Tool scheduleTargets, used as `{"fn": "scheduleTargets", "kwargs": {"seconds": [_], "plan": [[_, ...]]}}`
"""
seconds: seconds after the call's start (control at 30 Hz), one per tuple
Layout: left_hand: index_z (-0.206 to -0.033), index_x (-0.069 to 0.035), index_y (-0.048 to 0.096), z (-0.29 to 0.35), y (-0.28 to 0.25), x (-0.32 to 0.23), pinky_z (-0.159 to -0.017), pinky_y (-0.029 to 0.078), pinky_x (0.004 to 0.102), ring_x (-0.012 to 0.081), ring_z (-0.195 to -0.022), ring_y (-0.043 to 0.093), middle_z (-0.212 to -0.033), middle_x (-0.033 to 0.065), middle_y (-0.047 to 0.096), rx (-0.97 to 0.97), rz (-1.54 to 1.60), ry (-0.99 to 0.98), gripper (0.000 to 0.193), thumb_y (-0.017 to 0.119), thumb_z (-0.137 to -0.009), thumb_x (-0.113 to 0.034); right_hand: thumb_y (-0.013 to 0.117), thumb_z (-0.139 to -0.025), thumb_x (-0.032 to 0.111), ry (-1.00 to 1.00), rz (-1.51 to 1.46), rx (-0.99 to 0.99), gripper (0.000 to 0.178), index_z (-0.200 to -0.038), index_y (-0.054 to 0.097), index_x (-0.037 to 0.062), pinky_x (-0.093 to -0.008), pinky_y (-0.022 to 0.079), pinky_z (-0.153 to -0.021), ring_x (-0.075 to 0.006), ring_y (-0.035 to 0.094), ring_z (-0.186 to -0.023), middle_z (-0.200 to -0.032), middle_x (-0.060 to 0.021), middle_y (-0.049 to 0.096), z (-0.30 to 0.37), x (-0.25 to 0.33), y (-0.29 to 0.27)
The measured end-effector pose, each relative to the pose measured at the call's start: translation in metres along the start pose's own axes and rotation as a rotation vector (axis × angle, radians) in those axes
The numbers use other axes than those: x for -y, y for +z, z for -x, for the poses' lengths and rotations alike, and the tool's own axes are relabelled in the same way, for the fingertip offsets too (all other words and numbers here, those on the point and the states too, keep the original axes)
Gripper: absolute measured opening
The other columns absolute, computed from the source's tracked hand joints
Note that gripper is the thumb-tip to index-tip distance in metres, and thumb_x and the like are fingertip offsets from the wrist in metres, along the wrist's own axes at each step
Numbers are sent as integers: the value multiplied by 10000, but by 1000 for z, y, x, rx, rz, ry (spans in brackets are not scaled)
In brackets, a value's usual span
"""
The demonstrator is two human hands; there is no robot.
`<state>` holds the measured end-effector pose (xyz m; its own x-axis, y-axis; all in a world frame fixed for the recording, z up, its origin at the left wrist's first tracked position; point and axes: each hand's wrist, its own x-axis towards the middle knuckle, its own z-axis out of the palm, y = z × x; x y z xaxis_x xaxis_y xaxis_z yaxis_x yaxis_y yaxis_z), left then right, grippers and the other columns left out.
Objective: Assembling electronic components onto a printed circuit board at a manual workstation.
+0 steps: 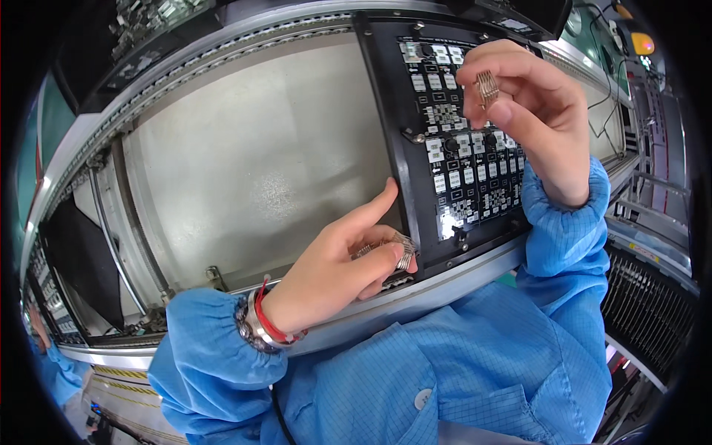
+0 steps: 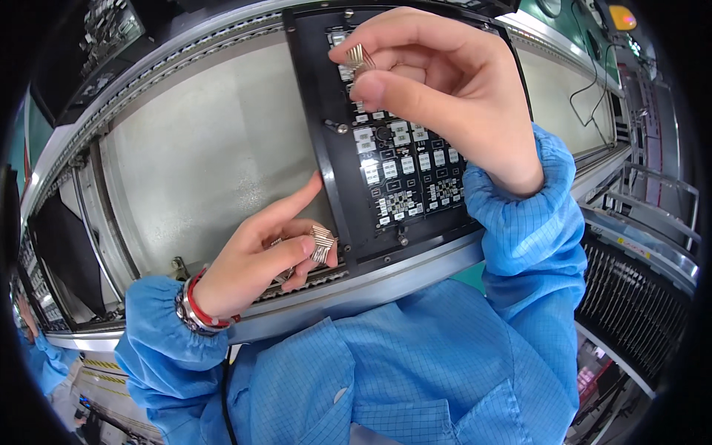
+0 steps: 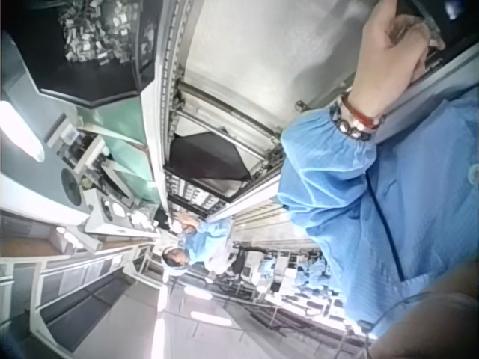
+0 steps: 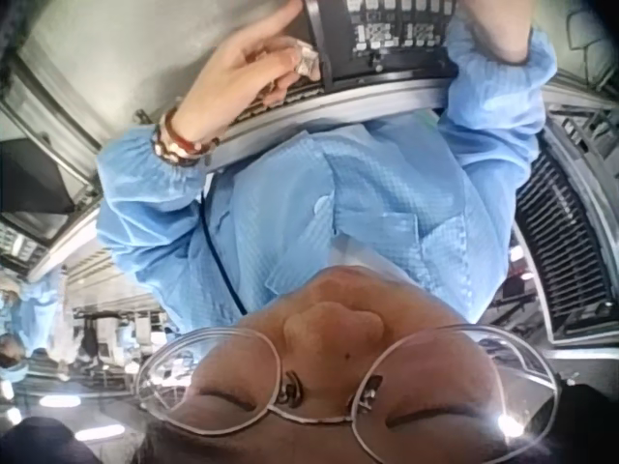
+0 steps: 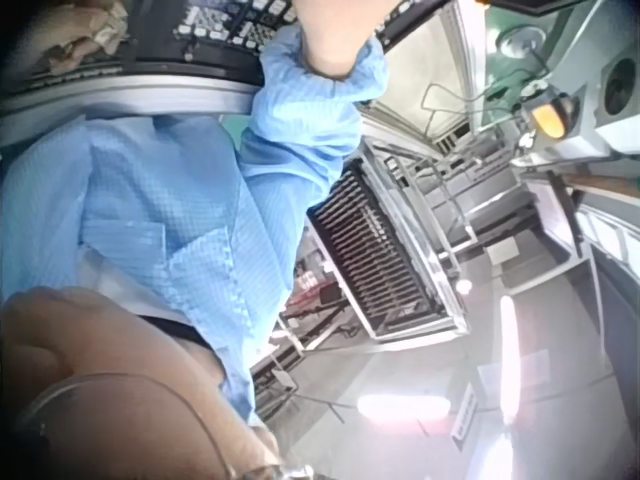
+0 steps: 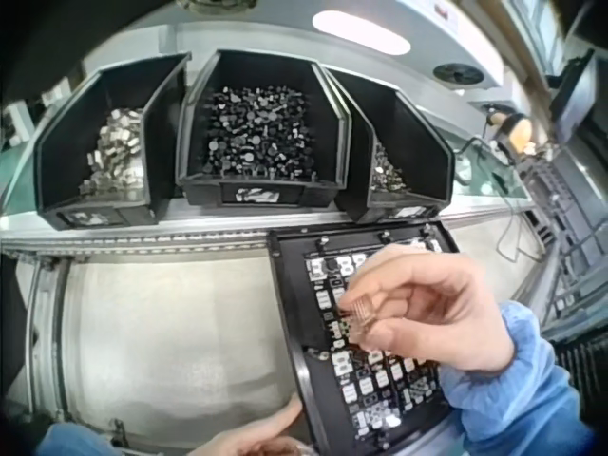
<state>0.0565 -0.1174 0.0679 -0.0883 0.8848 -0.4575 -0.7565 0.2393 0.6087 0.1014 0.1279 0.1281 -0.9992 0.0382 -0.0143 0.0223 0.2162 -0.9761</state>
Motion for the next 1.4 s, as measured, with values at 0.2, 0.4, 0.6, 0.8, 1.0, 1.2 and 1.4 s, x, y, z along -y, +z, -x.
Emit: {"fn": "scheduleTargets", "kwargs": {"seconds": [0.2,0.4,0.6,0.8,1.0,1.2,1.4], "plan": [[-1483,-94,272,3,-8,-7,-539,398,211,70,-625,446,-925,114,615,5,87,-74,572,437,-937,-52,566,-822,-45,18,93,32,314,-1130,625,-62,-285,508,-801,-153,601,-870,-1211,-202,558,-3,4,10],[-1435,-31,355,16,-18,-16,-517,392,205,71,-636,439,-909,127,607,-35,144,-10,527,476,-928,-111,612,-821,-90,33,273,141,262,-1067,667,-20,-233,492,-737,-110,603,-826,-1028,-103,623,-2,-7,9],[-1292,13,491,24,-22,-23,-496,385,204,68,-638,440,-899,126,604,-36,135,-29,388,493,-935,-141,605,-747,-111,52,416,181,243,-950,694,-11,-284,483,-781,-191,602,-872,-1008,-117,597,-3,0,19],[-1142,13,556,28,-28,-24,-483,369,196,60,-633,441,-899,122,615,-51,179,2,271,516,-944,-168,656,-684,-92,-128,722,193,282,-948,677,7,-323,515,-717,-250,616,-830,-929,-107,603,-2,-2,32],[-1178,7,580,33,-30,-28,-488,378,187,48,-635,440,-899,90,622,-65,166,15,300,521,-954,-183,660,-677,-60,-161,865,144,355,-1011,611,52,-365,505,-738,-279,609,-835,-908,-95,615,-6,-3,47],[-1212,-4,576,35,-29,-30,-492,382,190,44,-643,442,-898,76,627,-79,175,8,310,513,-957,-170,658,-667,-54,-191,893,141,364,-1012,590,43,-381,495,-728,-279,608,-834,-894,-91,618,-7,-4,52],[-1203,0,584,37,-29,-30,-494,378,190,44,-648,446,-892,69,631,-86,194,-19,299,512,-955,-151,655,-657,-59,-197,918,123,382,-1020,589,41,-375,494,-719,-286,607,-832,-897,-96,617,-6,-7,59]]}}
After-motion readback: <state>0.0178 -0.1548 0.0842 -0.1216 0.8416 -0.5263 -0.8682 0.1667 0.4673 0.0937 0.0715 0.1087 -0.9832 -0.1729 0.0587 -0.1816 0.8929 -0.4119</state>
